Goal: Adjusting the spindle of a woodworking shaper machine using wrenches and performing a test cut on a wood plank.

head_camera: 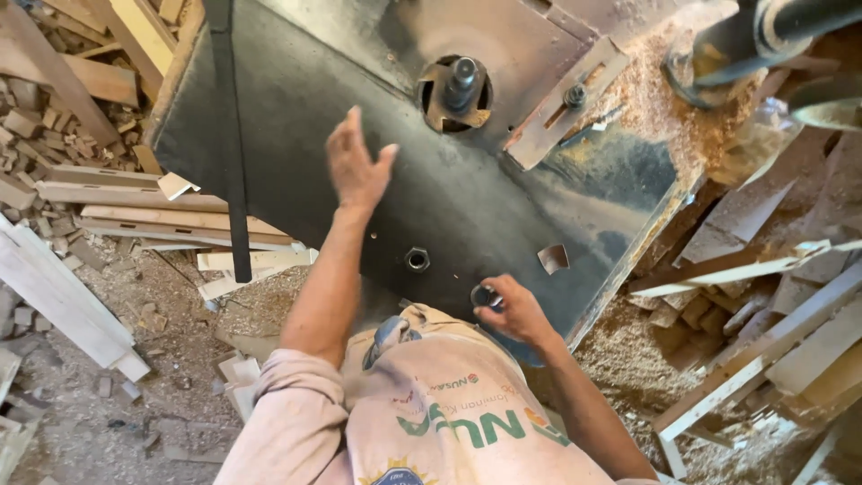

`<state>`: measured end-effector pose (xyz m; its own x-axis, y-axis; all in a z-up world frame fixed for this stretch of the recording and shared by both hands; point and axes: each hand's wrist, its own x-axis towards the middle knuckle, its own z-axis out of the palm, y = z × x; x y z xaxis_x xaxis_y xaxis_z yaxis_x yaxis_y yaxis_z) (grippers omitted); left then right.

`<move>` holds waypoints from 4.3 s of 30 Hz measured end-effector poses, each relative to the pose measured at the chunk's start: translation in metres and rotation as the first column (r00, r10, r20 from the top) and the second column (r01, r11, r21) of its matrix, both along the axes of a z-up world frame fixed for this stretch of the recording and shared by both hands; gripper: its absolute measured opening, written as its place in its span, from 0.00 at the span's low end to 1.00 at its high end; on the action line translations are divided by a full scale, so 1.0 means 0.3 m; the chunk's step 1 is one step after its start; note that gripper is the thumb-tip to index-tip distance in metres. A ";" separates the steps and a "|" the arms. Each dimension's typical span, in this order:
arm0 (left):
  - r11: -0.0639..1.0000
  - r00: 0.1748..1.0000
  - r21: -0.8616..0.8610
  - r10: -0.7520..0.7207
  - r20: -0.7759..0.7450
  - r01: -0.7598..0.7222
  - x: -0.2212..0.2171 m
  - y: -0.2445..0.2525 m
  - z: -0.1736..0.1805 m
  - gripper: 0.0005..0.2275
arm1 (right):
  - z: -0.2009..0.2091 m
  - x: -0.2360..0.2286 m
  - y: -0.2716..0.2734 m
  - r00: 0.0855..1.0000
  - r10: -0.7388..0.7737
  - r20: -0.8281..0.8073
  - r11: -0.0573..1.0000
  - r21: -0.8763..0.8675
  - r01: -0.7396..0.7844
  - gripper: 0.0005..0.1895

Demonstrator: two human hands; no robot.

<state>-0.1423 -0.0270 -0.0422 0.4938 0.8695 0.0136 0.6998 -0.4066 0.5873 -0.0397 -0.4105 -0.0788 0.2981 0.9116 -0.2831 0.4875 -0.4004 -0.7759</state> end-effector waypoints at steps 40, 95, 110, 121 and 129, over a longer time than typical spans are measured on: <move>0.882 0.899 0.364 0.388 -0.202 -0.299 -0.372 0.004 -0.339 0.30 | 0.329 0.540 1.041 0.749 -0.157 0.644 0.955 0.293 -0.052 0.18; 0.907 0.912 0.289 0.366 -0.185 -0.306 -0.372 0.002 -0.322 0.30 | 0.390 0.455 0.997 0.908 -0.112 0.404 0.846 0.518 -0.126 0.31; 0.906 0.913 0.294 0.366 -0.180 -0.305 -0.370 0.003 -0.324 0.30 | 0.505 0.562 1.064 0.898 0.142 0.416 0.959 0.167 -0.229 0.32; 0.893 0.904 0.323 0.385 -0.187 -0.314 -0.370 0.001 -0.323 0.30 | 0.566 0.517 1.090 0.532 0.149 0.833 0.967 -0.235 0.098 0.42; 0.911 0.910 0.268 0.370 -0.188 -0.315 -0.369 0.001 -0.313 0.29 | 0.524 0.615 1.123 0.491 0.147 0.858 0.955 -0.253 0.157 0.51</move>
<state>-0.2529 -0.0267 -0.1361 0.1796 0.9718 0.1528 0.9234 -0.2201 0.3146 0.1446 -0.0737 0.0783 0.5323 0.8405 -0.1011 0.8413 -0.5119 0.1737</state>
